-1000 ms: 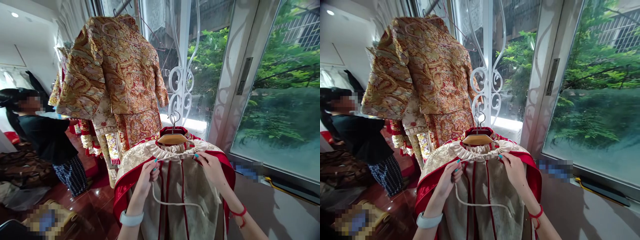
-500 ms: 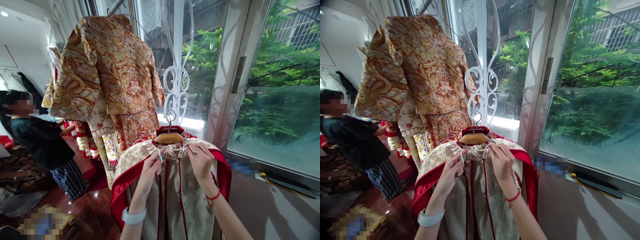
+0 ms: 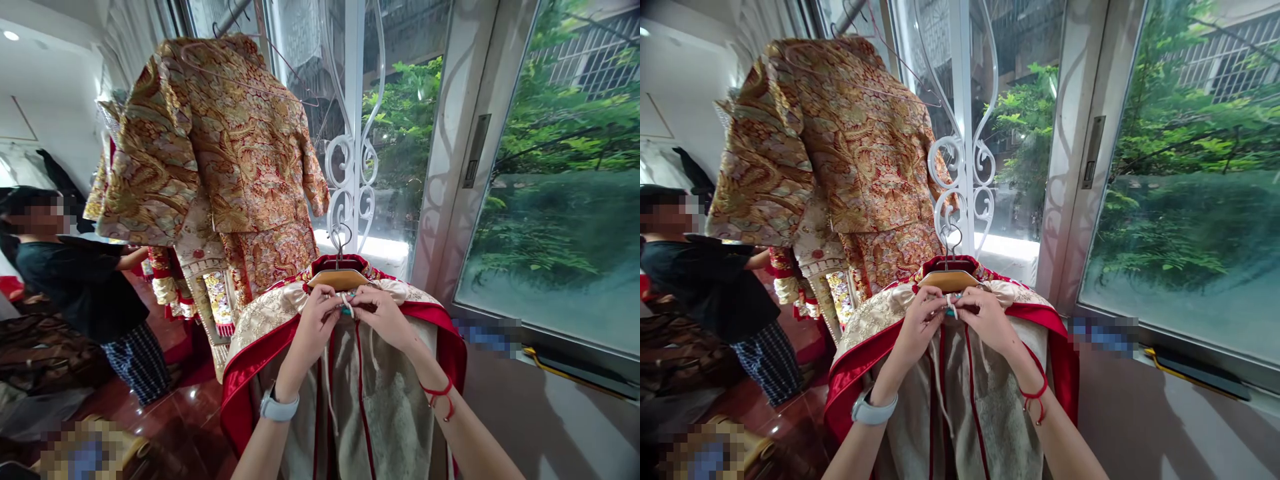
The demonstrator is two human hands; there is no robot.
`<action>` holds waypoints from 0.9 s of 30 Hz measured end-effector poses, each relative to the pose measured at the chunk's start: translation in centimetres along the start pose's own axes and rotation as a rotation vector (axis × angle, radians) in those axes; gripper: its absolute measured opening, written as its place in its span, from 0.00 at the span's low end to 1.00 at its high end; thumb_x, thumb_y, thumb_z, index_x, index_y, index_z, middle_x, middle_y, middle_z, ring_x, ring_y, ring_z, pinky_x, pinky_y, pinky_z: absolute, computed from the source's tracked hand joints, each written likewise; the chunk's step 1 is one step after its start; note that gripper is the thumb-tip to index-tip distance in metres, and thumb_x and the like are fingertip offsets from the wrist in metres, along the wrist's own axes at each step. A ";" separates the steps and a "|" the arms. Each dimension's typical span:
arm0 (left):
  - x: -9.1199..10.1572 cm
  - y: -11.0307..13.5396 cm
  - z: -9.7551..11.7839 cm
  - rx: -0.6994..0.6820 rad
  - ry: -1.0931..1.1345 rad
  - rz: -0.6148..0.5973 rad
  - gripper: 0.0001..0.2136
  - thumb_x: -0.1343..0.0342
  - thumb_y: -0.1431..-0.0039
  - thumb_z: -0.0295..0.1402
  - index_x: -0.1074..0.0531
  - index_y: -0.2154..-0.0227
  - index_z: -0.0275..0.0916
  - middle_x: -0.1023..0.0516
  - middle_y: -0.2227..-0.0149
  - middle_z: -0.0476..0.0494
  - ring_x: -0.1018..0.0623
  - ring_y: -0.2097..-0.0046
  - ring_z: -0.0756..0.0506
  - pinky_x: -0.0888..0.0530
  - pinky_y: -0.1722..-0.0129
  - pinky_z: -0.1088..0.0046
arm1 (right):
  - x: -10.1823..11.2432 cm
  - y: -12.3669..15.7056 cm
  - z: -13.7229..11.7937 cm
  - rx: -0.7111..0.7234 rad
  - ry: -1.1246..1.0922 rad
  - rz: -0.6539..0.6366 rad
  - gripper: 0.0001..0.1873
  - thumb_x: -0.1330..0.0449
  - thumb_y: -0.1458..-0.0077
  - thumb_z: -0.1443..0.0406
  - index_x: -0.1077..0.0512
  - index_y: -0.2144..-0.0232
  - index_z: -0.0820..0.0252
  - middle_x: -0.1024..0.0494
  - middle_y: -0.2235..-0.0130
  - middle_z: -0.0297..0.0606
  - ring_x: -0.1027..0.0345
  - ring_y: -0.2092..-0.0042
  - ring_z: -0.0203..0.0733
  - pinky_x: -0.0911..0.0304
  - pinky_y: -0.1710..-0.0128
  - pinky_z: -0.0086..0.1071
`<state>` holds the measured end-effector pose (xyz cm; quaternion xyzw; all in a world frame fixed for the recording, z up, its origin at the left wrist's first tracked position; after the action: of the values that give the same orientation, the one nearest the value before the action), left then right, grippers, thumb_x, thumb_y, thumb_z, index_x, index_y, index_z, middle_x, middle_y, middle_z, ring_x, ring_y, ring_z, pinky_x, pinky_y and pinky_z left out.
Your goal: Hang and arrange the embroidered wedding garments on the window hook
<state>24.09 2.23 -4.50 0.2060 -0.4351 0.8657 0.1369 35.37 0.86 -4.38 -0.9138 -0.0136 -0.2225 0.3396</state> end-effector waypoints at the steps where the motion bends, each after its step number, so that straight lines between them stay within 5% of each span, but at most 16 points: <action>1: 0.2 0.0 0.1 -0.025 -0.028 0.032 0.11 0.50 0.37 0.29 0.22 0.61 0.40 0.34 0.58 0.42 0.29 0.59 0.46 0.29 0.57 0.69 | 0.2 0.0 -0.3 0.024 0.024 0.030 0.10 0.42 0.43 0.65 0.23 0.73 0.57 0.31 0.68 0.37 0.34 0.65 0.40 0.37 0.65 0.33; 9: 2.8 1.5 -0.2 -0.198 -0.526 0.062 0.13 0.56 0.34 0.25 0.26 0.60 0.40 0.28 0.54 0.39 0.27 0.51 0.42 0.29 0.53 0.65 | 6.2 2.1 -2.3 0.249 0.597 0.459 0.14 0.47 0.41 0.72 0.23 0.72 0.56 0.28 0.64 0.42 0.36 0.60 0.46 0.36 0.58 0.42; 13: 3.1 2.1 -0.9 -0.184 -0.592 -0.006 0.13 0.56 0.35 0.24 0.27 0.60 0.41 0.25 0.58 0.40 0.28 0.52 0.41 0.30 0.51 0.61 | 7.9 2.4 -1.2 0.215 0.640 0.427 0.14 0.47 0.40 0.69 0.24 0.73 0.57 0.27 0.64 0.42 0.35 0.61 0.45 0.37 0.58 0.41; 18: 3.8 1.9 -1.3 0.023 -0.147 0.149 0.09 0.53 0.35 0.33 0.28 0.66 0.40 0.24 0.61 0.41 0.26 0.57 0.43 0.29 0.55 0.65 | 6.4 1.7 1.5 -0.135 -0.071 0.234 0.13 0.43 0.42 0.55 0.28 0.68 0.58 0.27 0.66 0.39 0.33 0.66 0.42 0.35 0.67 0.34; 22: 1.3 2.6 -3.7 0.305 0.494 0.062 0.12 0.49 0.37 0.43 0.33 0.65 0.40 0.29 0.69 0.49 0.33 0.77 0.53 0.34 0.77 0.76 | 2.8 1.6 2.1 -0.354 -0.492 -0.010 0.19 0.47 0.42 0.47 0.35 0.70 0.56 0.31 0.73 0.33 0.42 0.78 0.34 0.41 0.76 0.31; 24: 0.0 3.3 -4.6 0.413 0.671 -0.034 0.14 0.48 0.38 0.47 0.35 0.64 0.41 0.35 0.74 0.56 0.42 0.83 0.56 0.42 0.83 0.79 | 3.5 1.2 2.0 -0.337 -0.353 -0.055 0.20 0.50 0.41 0.46 0.37 0.72 0.55 0.34 0.75 0.31 0.50 0.80 0.32 0.46 0.79 0.30; 27: 0.7 3.4 -4.8 0.381 0.475 -0.090 0.13 0.47 0.39 0.46 0.34 0.65 0.40 0.41 0.78 0.57 0.43 0.81 0.55 0.43 0.80 0.78 | 7.5 0.5 0.6 -0.152 0.263 0.067 0.17 0.46 0.43 0.50 0.33 0.73 0.56 0.33 0.75 0.33 0.44 0.76 0.36 0.46 0.75 0.31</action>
<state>20.88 4.22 -9.11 0.0387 -0.2113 0.9487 0.2318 42.41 -0.13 -2.00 -0.8998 0.0785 -0.3292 0.2754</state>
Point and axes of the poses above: each hand's wrist, its own y-axis away from the middle knuckle, its own x-axis out of the back of the hand, z = x × y, the point moved 10 cm from there along -y, towards the middle knuckle
